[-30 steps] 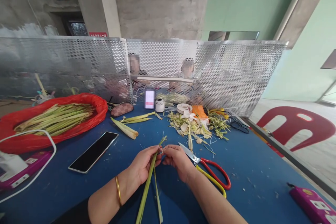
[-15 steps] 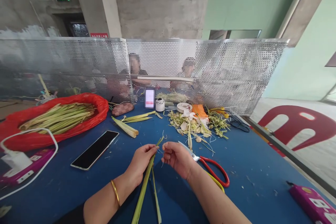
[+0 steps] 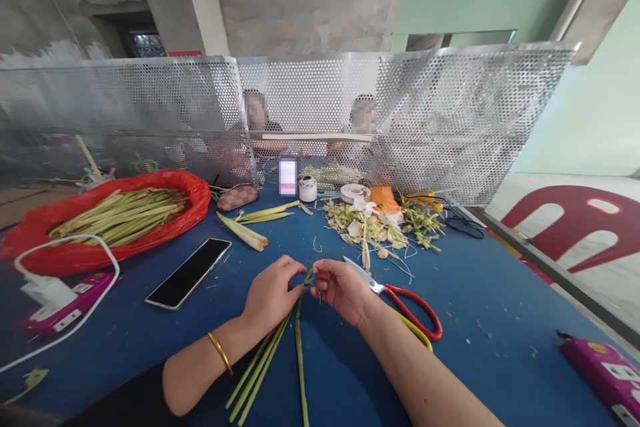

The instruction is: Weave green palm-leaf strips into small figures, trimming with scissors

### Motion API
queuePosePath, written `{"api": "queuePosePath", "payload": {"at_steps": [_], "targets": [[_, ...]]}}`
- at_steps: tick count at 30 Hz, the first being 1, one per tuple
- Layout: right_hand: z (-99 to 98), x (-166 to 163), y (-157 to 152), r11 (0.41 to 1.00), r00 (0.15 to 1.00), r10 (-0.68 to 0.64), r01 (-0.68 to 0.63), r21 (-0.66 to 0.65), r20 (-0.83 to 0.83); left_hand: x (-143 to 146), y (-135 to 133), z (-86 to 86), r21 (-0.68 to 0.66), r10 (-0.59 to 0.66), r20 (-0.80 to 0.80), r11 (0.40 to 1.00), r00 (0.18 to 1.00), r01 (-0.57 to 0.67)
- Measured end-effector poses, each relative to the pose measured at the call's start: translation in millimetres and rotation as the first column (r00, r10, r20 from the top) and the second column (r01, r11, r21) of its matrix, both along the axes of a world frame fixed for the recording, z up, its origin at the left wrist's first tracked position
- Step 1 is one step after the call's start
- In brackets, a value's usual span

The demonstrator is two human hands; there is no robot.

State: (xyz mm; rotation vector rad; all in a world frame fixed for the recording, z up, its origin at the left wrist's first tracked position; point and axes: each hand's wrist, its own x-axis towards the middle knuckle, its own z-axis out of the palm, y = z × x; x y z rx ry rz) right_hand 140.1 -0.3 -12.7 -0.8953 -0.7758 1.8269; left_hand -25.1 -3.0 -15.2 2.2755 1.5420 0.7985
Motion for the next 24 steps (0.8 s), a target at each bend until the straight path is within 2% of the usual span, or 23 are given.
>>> {"api": "queuePosePath", "payload": {"at_steps": [3, 7, 10, 13, 16, 18, 22, 24], "targets": [[-1.3, 1.0, 0.4, 0.998, 0.993, -0.013, 0.006, 0.063, 0.114, -0.1, 5.2, 2.4, -0.038, -0.083, -0.040, 0.996, 0.996, 0.082], [-5.8, 3.3, 2.8, 0.981, 0.929, -0.070, -0.002, 0.193, 0.364, -7.4, 16.2, 2.1, -0.179, -0.091, 0.082, 0.978, 0.992, 0.104], [-10.6, 2.4, 4.4, 0.950, 0.797, -0.147, -0.052, 0.309, 0.586, -14.6, 23.2, 0.6, -0.300, -0.063, 0.210, 0.946, 0.976, 0.125], [-15.0, -1.0, 3.9, 0.904, 0.640, -0.224, -0.144, 0.401, 0.735, -21.2, 27.7, 1.4, -0.331, -0.070, 0.233, 0.932, 0.970, 0.146], [-17.9, -4.5, 1.8, 0.861, 0.512, -0.291, -0.229, 0.455, 0.808, -28.3, 30.8, 5.1, -0.274, -0.105, 0.125, 0.952, 0.987, 0.136], [-18.7, -5.9, 0.1, 0.832, 0.447, -0.326, -0.283, 0.477, 0.833, -32.7, 32.9, 7.5, -0.234, -0.109, 0.110, 0.963, 0.988, 0.132], [-19.0, -7.0, -2.9, 0.783, 0.370, -0.358, -0.382, 0.491, 0.857, -35.1, 35.9, 8.3, -0.209, -0.118, 0.295, 0.960, 0.948, 0.184], [-19.4, -7.4, -3.3, 0.765, 0.335, -0.369, -0.420, 0.488, 0.867, -32.8, 36.1, 6.9, -0.239, -0.107, 0.375, 0.949, 0.921, 0.207]]}}
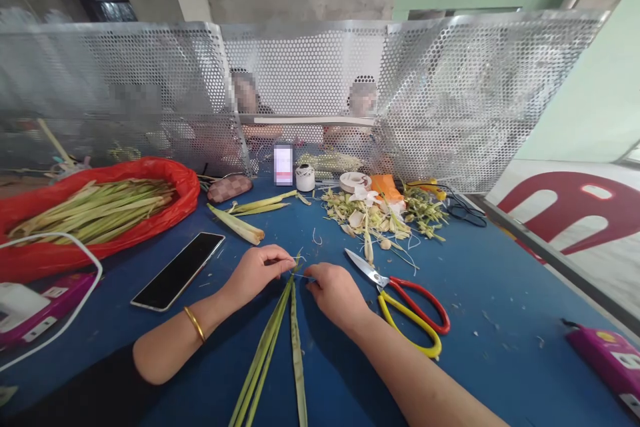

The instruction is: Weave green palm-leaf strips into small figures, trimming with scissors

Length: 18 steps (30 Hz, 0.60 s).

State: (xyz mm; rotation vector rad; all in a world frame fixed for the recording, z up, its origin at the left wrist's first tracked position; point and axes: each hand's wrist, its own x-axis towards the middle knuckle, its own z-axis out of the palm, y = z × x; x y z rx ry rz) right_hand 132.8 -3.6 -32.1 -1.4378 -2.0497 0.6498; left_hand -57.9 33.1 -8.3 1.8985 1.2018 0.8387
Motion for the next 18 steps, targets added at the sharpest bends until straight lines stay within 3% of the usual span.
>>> {"api": "queuePosePath", "payload": {"at_steps": [6, 12, 15, 18], "targets": [[-3.6, -0.3, 2.7, 0.996, 0.993, -0.014, 0.004, 0.084, 0.115, 4.7, -1.4, -4.6, -0.334, 0.136, 0.158, 0.939, 0.978, -0.076], [-3.3, -0.5, 2.5, 0.995, 0.994, -0.014, 0.003, 0.101, 0.110, 4.1, -1.0, -5.1, -0.225, 0.129, 0.091, 0.969, 0.987, -0.106], [-2.8, -0.6, 2.5, 0.995, 0.995, -0.018, 0.007, 0.102, 0.103, 3.8, -0.5, -5.2, -0.284, 0.156, 0.143, 0.953, 0.977, -0.110], [-4.3, -0.8, 2.9, 0.995, 0.996, -0.024, 0.015, 0.104, 0.088, 4.4, -1.1, -4.3, -0.355, 0.076, 0.246, 0.935, 0.966, 0.017]]}}
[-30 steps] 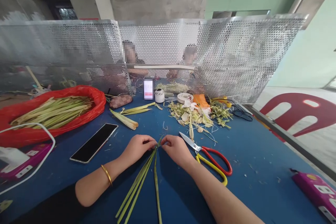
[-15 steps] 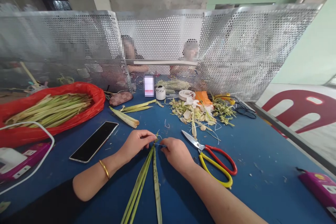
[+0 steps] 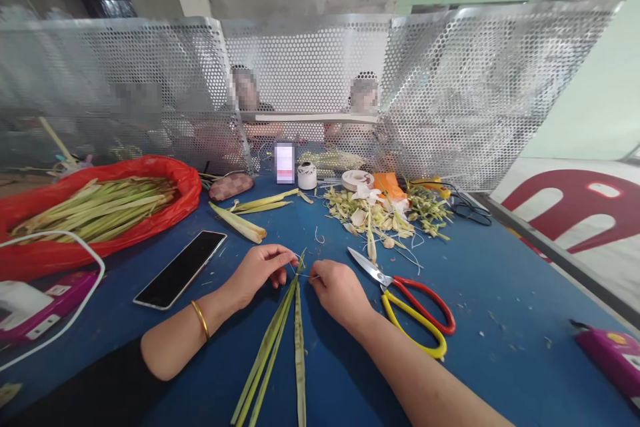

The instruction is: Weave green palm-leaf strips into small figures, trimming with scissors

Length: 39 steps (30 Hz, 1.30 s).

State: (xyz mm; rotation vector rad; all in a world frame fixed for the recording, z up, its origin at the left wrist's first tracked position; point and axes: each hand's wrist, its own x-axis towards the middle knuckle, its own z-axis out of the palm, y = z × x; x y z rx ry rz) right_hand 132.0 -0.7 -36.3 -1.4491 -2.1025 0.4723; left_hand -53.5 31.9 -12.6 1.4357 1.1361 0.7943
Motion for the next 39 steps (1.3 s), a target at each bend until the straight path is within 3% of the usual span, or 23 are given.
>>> {"api": "queuePosePath", "payload": {"at_steps": [3, 6, 13, 18, 23, 30, 34, 39], "targets": [[-1.9, -0.7, 0.1, 1.000, 1.000, -0.006, 0.006, -0.005, -0.019, 4.1, -1.2, 0.5, -0.051, -0.104, 0.030, 0.993, 0.994, 0.105], [-0.8, -1.7, -0.2, 1.000, 0.999, -0.018, 0.017, -0.023, -0.048, 10.5, -0.7, -2.0, -0.071, -0.078, -0.035, 0.995, 0.996, 0.075], [9.5, 0.7, -0.2, 0.978, 0.933, -0.111, 0.041, -0.204, -0.342, 20.1, 2.4, -11.6, -0.048, -0.046, -0.113, 0.998, 0.992, 0.041], [10.8, 3.0, -0.1, 0.978, 0.954, -0.135, 0.084, -0.192, -0.269, 18.9, 1.9, -6.8, -0.006, 0.014, -0.034, 1.000, 0.999, -0.015], [7.1, 3.3, 1.7, 0.973, 0.963, -0.147, 0.101, -0.206, -0.227, 15.4, -0.3, -1.1, -0.060, -0.071, 0.016, 0.996, 0.997, 0.072], [15.8, 4.4, -2.2, 0.972, 0.960, -0.061, -0.006, -0.236, -0.275, 16.7, 1.2, -14.0, 0.039, -0.161, -0.177, 0.985, 0.971, 0.170], [25.0, 1.0, -7.3, 0.903, 0.861, -0.141, -0.090, -0.420, -0.488, 16.6, 2.1, -18.7, 0.088, -0.157, -0.278, 0.978, 0.947, 0.188], [24.4, -4.1, -7.6, 0.867, 0.620, -0.305, -0.133, -0.480, -0.723, 14.6, 0.8, -12.0, 0.126, -0.248, -0.286, 0.948, 0.926, 0.293]]}}
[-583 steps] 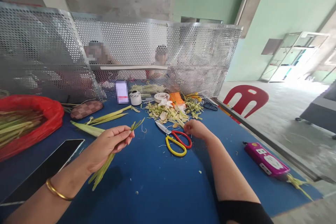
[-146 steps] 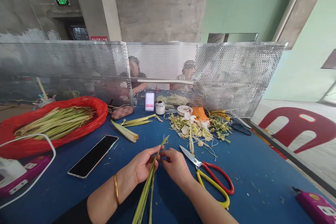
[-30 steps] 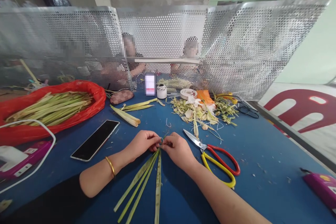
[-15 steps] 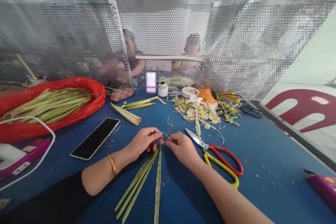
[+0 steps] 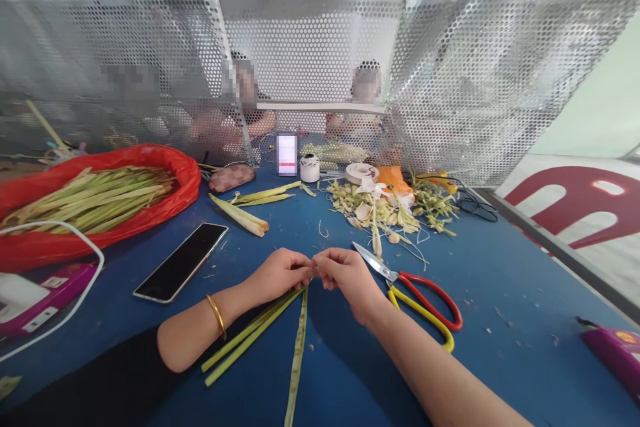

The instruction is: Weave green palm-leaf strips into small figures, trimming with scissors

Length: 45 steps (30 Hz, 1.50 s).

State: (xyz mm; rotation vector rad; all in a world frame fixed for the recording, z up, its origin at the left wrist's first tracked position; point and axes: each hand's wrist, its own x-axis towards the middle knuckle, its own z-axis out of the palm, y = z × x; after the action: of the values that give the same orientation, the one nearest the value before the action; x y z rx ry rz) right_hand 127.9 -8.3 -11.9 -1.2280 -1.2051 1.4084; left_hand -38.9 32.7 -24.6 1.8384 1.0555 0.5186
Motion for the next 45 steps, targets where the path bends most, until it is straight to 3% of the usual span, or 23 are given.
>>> {"api": "queuePosePath", "payload": {"at_steps": [6, 10, 12, 14, 17, 19, 24, 28, 35, 37, 41, 43, 45], "targets": [[-3.6, -0.1, 2.3, 0.996, 0.989, -0.042, 0.031, -0.081, -0.141, -1.2, 0.3, 6.5, -0.017, -0.105, -0.017, 0.994, 0.994, 0.105], [0.4, 6.0, 4.2, 0.997, 0.988, 0.037, -0.026, 0.074, -0.153, -0.4, 0.5, 4.9, -0.067, -0.013, 0.058, 0.998, 0.998, 0.017], [1.1, 11.6, 7.0, 0.979, 0.998, -0.028, 0.039, 0.198, -0.061, -0.4, 0.0, 5.5, -0.110, 0.020, 0.110, 0.994, 0.994, -0.007], [-0.2, 17.1, 10.0, 0.944, 0.982, -0.117, 0.064, 0.323, 0.149, -0.7, -0.7, 7.5, -0.147, 0.039, 0.139, 0.989, 0.990, -0.019], [-3.7, 19.8, 11.3, 0.911, 0.863, -0.143, -0.076, 0.404, 0.484, -0.9, -1.4, 10.1, -0.180, 0.070, 0.156, 0.983, 0.985, -0.041], [-4.8, 17.2, 9.3, 0.906, 0.797, -0.130, -0.146, 0.398, 0.589, -0.8, -1.2, 9.6, -0.180, 0.083, 0.156, 0.982, 0.984, -0.054], [-2.0, 10.1, 3.4, 0.879, 0.727, -0.180, -0.184, 0.441, 0.663, -0.5, 0.6, 4.6, -0.153, 0.121, 0.163, 0.984, 0.979, -0.096], [0.2, 11.9, 1.7, 0.861, 0.709, -0.189, -0.213, 0.462, 0.679, -0.5, 1.3, 7.2, -0.213, 0.196, 0.194, 0.965, 0.961, -0.154], [4.7, 8.4, -4.5, 0.784, 0.712, 0.031, -0.452, 0.425, 0.701, -1.2, 2.6, 14.1, -0.304, 0.227, 0.209, 0.940, 0.951, -0.157], [3.8, 6.6, -4.3, 0.815, 0.774, 0.062, -0.404, 0.416, 0.630, -2.0, 3.9, 12.4, -0.278, 0.197, 0.216, 0.951, 0.956, -0.133], [-8.6, 4.3, 2.6, 0.954, 0.959, -0.019, -0.067, 0.291, 0.284, -4.8, 5.8, 10.5, -0.108, 0.084, 0.180, 0.992, 0.980, -0.065], [-17.6, 3.3, 6.7, 0.972, 0.975, -0.015, -0.039, 0.233, 0.223, -6.3, 5.1, 11.7, 0.061, 0.036, 0.089, 0.997, 0.995, -0.042], [-24.5, 1.9, 9.2, 0.970, 0.961, 0.015, -0.081, 0.229, 0.275, -7.3, 3.3, 13.0, 0.250, 0.032, -0.029, 0.968, 0.999, -0.024]]}}
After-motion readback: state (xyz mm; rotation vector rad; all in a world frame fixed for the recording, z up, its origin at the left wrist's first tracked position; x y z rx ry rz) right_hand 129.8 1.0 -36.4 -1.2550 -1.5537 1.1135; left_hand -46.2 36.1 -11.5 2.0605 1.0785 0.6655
